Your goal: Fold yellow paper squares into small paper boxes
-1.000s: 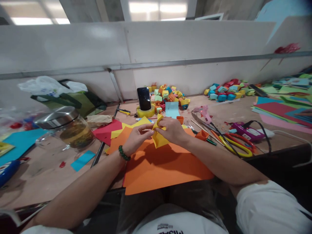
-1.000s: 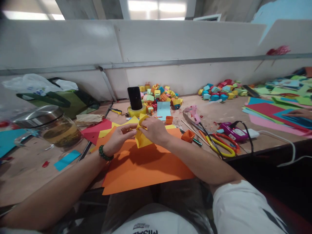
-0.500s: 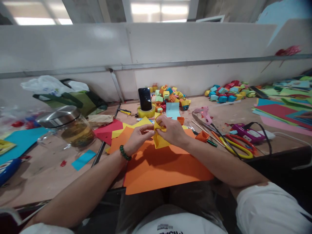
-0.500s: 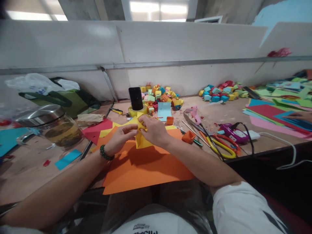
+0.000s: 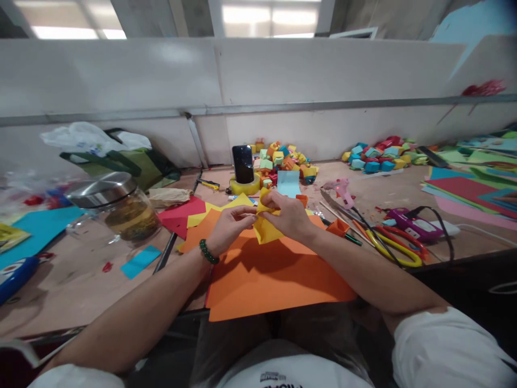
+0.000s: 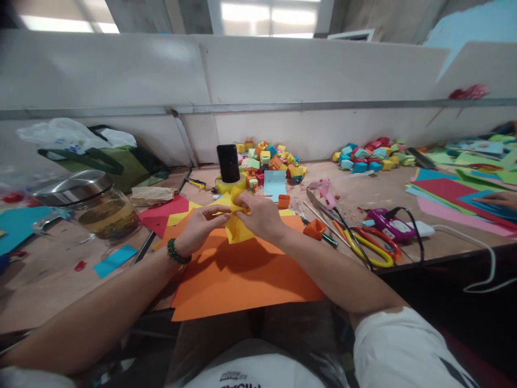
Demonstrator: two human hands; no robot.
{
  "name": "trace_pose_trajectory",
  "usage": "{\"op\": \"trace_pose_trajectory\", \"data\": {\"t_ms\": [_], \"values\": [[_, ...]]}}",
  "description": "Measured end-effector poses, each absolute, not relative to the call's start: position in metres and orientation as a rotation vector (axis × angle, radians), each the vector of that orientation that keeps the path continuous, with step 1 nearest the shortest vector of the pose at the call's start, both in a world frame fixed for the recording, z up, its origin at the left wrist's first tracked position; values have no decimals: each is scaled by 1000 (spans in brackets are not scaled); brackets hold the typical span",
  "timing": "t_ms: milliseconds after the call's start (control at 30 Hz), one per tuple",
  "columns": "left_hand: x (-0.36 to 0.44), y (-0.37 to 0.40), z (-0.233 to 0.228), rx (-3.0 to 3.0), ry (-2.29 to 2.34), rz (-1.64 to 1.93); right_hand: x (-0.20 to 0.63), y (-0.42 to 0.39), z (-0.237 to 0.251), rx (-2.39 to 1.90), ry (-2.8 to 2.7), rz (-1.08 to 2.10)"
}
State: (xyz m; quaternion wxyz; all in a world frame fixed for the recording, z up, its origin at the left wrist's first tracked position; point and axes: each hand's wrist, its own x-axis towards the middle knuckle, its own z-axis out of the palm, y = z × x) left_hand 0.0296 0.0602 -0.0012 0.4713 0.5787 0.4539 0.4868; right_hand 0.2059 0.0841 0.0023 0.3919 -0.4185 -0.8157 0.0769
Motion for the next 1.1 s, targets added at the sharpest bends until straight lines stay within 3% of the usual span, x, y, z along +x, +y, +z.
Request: {"op": "trace_pose_trajectory", "data": {"t_ms": [333,733,1100], "values": [[30,62,-7,1605,995,1281,206,88,2,-881,-2083,1],[35,62,-14,1901,1293,1280,195,86,-13,-844,-2236,-302],[29,67,-12,1898,1484,1245,196,87,-8,-1057,-2286,-222]]}}
